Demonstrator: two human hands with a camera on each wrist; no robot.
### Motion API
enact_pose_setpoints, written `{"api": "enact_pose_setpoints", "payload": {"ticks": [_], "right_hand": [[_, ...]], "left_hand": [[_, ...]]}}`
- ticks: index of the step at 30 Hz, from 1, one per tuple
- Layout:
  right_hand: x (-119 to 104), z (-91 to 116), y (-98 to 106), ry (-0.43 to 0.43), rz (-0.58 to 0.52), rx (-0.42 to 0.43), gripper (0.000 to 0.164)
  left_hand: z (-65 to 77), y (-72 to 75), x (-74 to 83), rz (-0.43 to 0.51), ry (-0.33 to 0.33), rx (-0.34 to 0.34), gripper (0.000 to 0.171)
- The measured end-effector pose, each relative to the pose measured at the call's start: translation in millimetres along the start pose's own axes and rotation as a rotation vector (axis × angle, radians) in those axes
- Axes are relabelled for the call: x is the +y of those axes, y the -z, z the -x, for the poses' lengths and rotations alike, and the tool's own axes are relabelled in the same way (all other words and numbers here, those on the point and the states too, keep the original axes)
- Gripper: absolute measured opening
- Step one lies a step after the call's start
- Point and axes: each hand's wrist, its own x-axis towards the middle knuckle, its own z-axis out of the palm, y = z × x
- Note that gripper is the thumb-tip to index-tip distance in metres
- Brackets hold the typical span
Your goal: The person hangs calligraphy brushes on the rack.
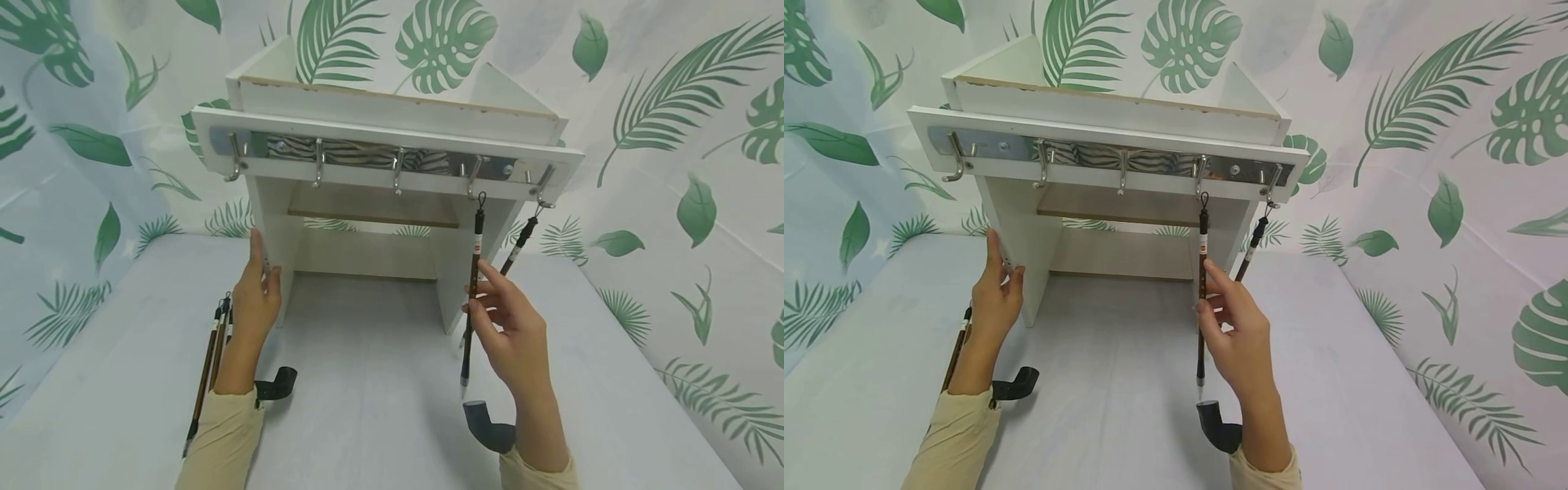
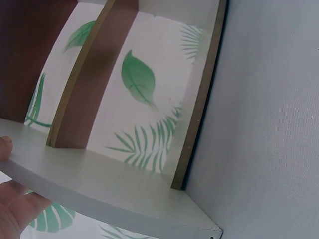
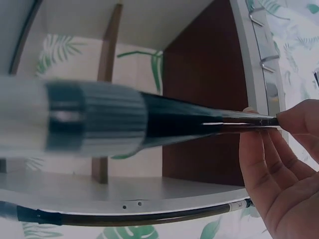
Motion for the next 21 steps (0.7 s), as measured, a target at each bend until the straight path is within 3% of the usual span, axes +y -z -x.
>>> {"api": "enact_pose_setpoints", "payload": {"ticks": [21], "right_hand": [[0.7, 0.3, -3.0, -0.040, 0.065, -0.033, 0.054]], "left_hand": [[-0.3, 0.7, 0.8, 0.001, 0.030, -0.014, 0.065]]}}
